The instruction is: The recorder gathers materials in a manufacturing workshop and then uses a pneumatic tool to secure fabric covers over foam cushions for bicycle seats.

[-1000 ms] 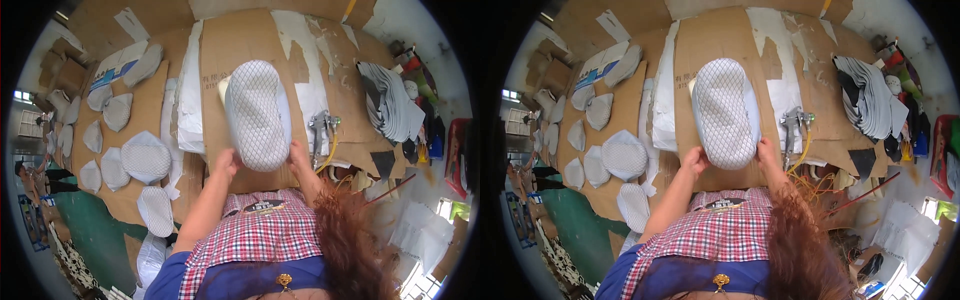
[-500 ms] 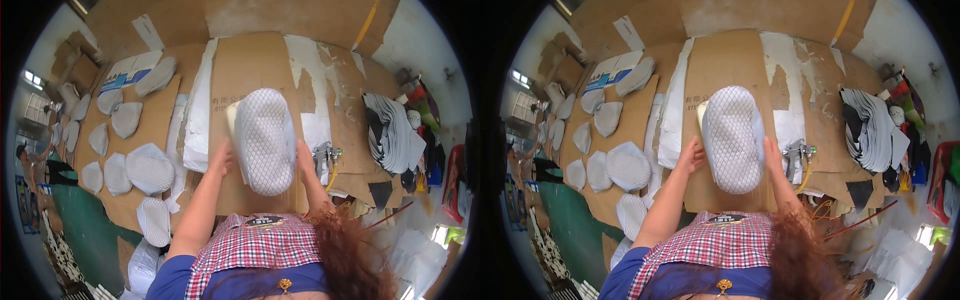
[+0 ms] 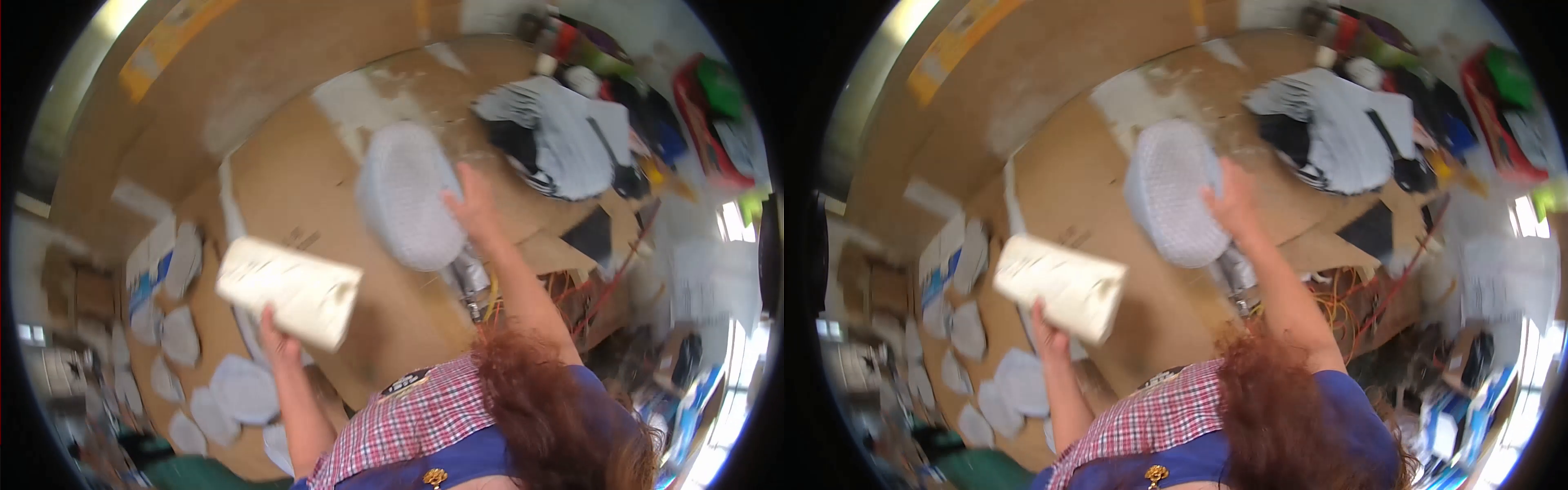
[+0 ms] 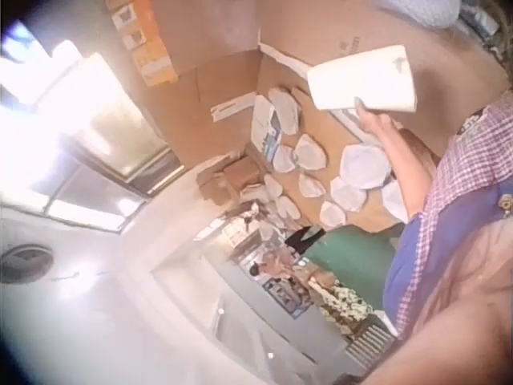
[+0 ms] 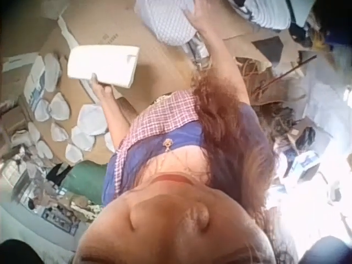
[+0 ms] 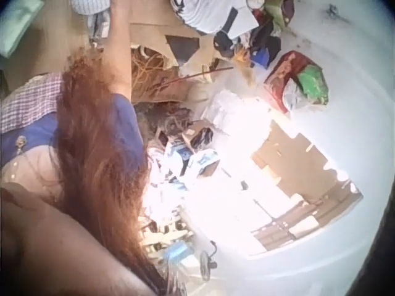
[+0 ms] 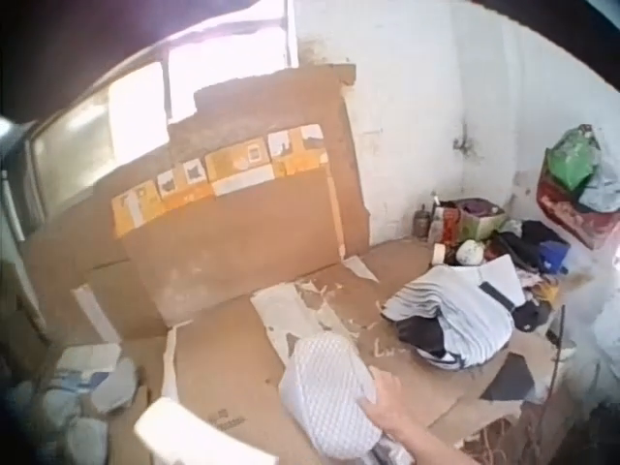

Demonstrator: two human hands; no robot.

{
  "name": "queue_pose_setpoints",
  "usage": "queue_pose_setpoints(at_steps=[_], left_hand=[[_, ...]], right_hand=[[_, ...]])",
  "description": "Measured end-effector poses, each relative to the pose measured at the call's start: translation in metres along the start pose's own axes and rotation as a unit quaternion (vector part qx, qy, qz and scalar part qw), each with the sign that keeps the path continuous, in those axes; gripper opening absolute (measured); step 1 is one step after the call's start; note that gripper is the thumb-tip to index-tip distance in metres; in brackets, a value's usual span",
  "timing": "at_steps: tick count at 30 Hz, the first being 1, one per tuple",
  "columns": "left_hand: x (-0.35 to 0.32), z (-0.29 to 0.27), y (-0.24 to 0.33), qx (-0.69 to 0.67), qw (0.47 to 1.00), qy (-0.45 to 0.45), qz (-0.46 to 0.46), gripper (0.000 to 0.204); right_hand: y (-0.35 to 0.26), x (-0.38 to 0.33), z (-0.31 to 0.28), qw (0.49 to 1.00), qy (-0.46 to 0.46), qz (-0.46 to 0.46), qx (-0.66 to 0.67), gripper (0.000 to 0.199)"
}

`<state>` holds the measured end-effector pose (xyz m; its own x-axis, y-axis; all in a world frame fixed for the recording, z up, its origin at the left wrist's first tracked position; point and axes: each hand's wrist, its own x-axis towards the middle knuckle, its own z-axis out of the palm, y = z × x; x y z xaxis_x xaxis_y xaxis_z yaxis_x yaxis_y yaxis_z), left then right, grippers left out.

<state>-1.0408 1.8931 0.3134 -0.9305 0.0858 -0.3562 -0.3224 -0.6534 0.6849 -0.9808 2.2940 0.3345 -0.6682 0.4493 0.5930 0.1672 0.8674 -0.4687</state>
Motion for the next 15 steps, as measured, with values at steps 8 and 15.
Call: queue_pose_setpoints(at_steps=[8,15], left_hand=[[-0.050,0.136,0.013,0.135,0.966,-0.221,0.004,0.054],[-0.106,0.219,-0.111,0.249,0.857,-0.423,-0.153,0.036]], right_hand=[[-0.113,-0.097,-0.062,0.772,-0.249,0.174,0.558,0.070],[-0.002,-0.203,-0.208,0.675,0.103,0.452,0.575,0.056]])
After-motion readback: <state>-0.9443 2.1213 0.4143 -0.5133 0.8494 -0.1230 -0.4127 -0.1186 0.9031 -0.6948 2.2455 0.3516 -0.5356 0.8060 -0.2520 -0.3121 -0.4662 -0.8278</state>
